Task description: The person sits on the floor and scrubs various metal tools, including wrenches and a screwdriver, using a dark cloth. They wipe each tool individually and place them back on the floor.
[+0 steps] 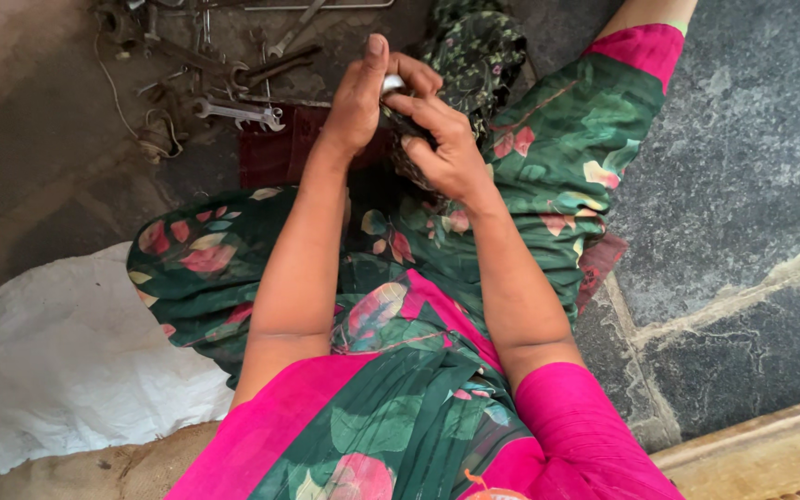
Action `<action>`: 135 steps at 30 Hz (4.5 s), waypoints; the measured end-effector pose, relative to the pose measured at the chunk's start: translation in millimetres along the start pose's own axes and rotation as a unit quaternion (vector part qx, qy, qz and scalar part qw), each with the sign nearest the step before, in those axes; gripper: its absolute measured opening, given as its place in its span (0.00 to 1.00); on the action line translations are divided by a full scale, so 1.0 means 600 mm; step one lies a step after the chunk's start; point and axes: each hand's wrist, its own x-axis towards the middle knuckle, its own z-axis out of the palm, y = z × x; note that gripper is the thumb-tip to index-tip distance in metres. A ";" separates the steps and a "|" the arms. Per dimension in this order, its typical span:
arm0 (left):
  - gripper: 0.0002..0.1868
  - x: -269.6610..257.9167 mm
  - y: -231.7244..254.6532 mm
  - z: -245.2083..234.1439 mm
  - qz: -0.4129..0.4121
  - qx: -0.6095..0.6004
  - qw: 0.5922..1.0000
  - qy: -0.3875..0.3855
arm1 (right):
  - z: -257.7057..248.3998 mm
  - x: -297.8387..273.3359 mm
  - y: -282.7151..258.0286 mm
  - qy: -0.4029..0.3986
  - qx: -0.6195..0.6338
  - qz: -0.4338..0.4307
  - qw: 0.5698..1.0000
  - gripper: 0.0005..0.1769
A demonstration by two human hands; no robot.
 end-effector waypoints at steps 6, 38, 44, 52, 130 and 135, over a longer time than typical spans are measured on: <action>0.41 -0.008 -0.036 0.029 -0.008 -0.021 0.996 0.082 | 0.007 -0.031 0.050 -0.001 0.196 0.100 0.975 0.31; 0.29 -0.035 0.007 0.028 0.027 -0.062 0.998 0.007 | -0.034 -0.012 -0.016 -0.025 0.009 0.072 0.997 0.31; 0.28 -0.026 0.009 0.024 0.010 -0.067 0.998 -0.012 | -0.041 0.002 -0.046 0.038 -0.362 -0.061 0.929 0.30; 0.27 -0.015 -0.003 0.029 0.022 -0.057 0.998 -0.026 | -0.040 0.005 -0.041 0.112 -0.392 -0.088 0.909 0.27; 0.19 -0.029 0.074 0.031 0.077 0.208 0.971 0.084 | -0.030 0.014 -0.019 0.088 -0.299 -0.099 0.945 0.29; 0.11 -0.035 0.071 0.029 0.145 0.266 0.941 0.154 | -0.006 0.008 0.010 0.107 -0.257 -0.055 0.959 0.33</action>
